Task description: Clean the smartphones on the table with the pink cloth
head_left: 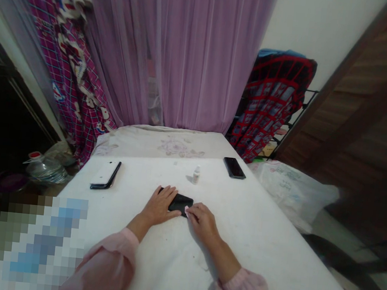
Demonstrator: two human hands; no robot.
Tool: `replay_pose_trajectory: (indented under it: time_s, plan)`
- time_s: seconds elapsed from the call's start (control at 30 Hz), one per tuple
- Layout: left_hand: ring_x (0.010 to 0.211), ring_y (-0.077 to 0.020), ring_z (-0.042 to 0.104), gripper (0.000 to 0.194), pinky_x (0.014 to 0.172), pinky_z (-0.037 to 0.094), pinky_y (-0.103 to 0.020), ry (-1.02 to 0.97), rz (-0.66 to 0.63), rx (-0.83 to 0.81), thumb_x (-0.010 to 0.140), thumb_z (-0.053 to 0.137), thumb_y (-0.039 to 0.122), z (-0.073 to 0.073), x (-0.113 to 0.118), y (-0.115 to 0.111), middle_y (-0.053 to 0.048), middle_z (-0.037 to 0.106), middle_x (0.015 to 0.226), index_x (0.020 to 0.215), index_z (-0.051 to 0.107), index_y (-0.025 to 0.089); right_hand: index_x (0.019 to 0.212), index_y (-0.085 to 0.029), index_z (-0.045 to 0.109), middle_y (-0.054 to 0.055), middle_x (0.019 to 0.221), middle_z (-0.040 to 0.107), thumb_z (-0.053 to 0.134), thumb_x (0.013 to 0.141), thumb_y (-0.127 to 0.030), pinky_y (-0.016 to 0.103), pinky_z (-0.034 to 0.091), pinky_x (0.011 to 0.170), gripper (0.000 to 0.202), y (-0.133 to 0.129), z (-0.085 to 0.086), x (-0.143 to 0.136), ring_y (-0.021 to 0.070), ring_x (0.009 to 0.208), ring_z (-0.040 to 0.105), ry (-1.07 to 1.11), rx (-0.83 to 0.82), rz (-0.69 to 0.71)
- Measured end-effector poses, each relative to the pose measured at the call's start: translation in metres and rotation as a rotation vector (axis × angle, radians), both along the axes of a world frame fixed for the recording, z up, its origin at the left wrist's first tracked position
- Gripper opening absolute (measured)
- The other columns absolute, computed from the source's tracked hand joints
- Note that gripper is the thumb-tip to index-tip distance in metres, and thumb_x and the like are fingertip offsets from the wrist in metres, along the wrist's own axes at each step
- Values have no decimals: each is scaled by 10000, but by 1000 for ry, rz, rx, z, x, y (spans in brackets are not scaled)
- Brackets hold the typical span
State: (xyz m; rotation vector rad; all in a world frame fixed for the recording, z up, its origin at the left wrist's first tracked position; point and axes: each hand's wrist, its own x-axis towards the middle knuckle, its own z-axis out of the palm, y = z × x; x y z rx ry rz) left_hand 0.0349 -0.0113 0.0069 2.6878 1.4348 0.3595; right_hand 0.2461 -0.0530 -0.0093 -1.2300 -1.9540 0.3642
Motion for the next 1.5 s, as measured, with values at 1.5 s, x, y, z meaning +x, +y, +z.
replay_pose_trajectory:
  time_s: [1.5]
  plan:
    - [1375,-371,363,810,1127,229,-595,-87,308,-34,822,519,681,-16,13,-44,-197,353,1512,1425,412,151,909,-238,717,50,833,653,506,904,-213,260,514,695,213,-4,0,-17,160,756,633,91,-3,25]
